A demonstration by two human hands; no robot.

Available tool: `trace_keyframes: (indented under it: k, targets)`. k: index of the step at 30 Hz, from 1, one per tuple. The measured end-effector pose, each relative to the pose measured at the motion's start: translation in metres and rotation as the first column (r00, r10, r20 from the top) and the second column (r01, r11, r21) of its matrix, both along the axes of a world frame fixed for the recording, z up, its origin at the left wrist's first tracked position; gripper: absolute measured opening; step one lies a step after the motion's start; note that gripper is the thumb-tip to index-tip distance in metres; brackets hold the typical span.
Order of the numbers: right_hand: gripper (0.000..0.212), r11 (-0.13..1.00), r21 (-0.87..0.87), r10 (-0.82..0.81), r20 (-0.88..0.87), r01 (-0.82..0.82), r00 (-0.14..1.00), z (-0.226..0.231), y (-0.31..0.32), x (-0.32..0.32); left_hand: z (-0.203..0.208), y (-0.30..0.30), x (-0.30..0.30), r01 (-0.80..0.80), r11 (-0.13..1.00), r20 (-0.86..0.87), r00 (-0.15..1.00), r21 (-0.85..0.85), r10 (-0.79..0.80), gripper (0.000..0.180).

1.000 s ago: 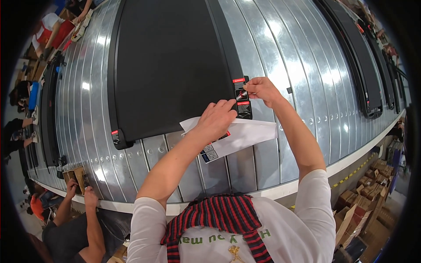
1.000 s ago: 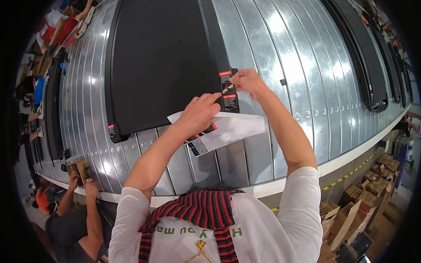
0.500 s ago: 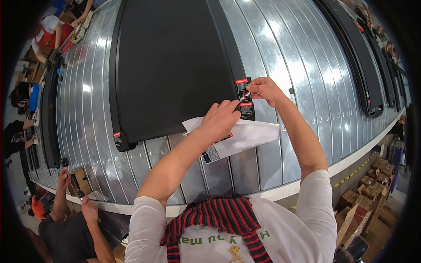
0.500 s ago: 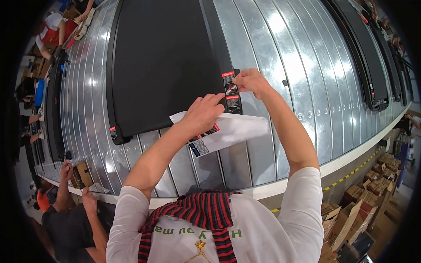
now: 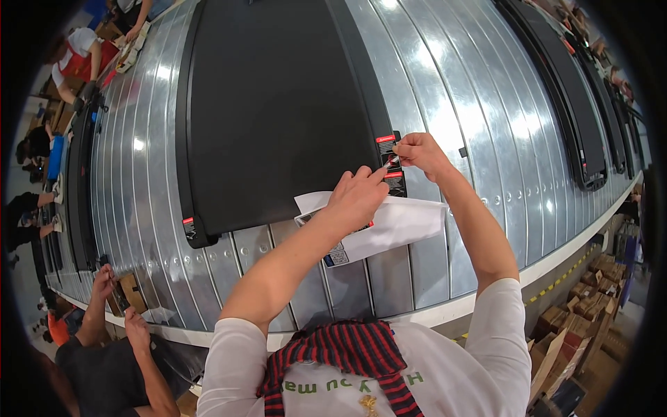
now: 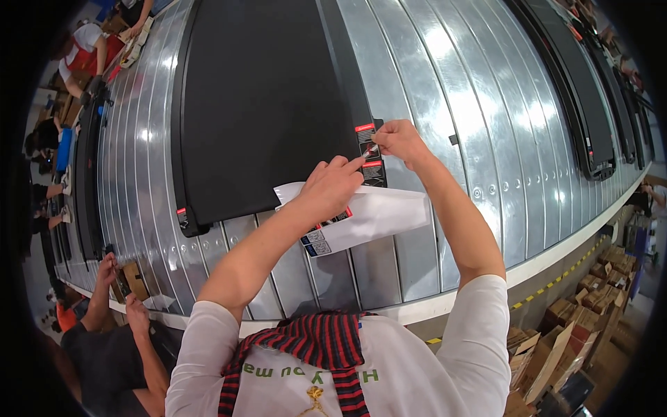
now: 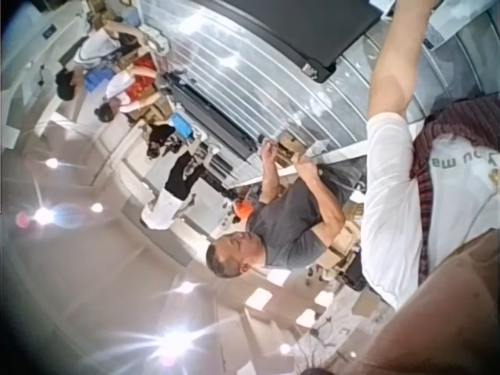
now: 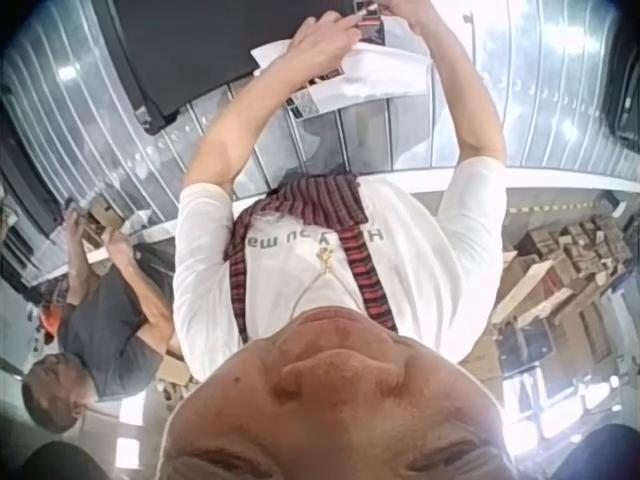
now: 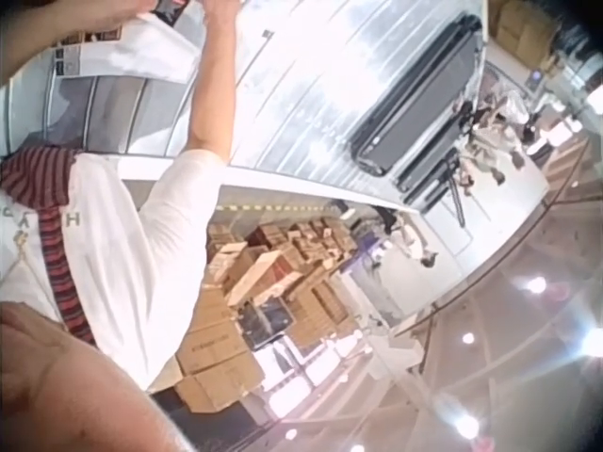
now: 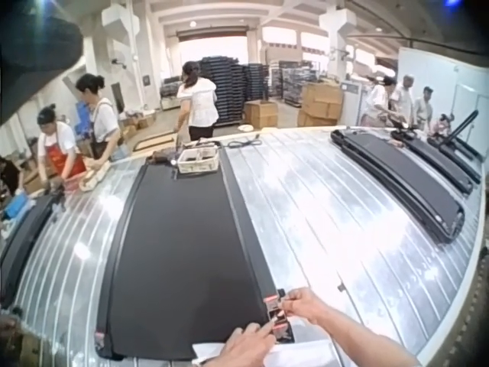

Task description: Applying warning labels and QR code stickers to treadmill frames on an industrial assembly line.

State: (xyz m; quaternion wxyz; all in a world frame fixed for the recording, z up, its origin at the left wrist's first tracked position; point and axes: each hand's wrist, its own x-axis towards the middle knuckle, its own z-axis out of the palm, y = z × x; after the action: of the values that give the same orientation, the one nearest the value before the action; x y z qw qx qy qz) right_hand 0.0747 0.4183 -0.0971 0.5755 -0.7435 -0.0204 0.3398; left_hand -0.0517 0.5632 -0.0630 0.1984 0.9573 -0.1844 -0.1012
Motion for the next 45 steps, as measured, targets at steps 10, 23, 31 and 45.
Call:
trace_keyframes:
  k: [10, 23, 31, 45]
  targets:
    - [0.011, 1.0, -0.017, -0.024, 0.082, 0.026, 0.996, 0.001, 0.001, -0.005, -0.012, 0.003, -0.012, -0.051, 0.995, 0.134, 0.989, -0.086, 0.062, 0.014]
    - [0.073, 0.808, -0.549, 0.446, 0.808, 0.215, 0.385, -0.005, 0.002, 0.005, -0.008, 0.0, 0.004, -0.017, 0.981, -0.085, 0.996, 0.192, 0.034, 0.016]
    - [0.053, 0.933, -0.332, 0.03, 0.463, 0.141, 0.886, -0.028, -0.005, -0.006, -0.001, -0.004, -0.045, 0.038, 0.998, 0.071, 0.997, -0.055, -0.034, 0.02]
    - [0.041, 0.953, 0.101, -0.215, 0.89, 0.286, 0.402, 0.02, -0.023, -0.094, 0.061, 0.079, -0.336, -0.535, 0.743, -0.213, 0.844, -0.402, 0.492, 0.017]
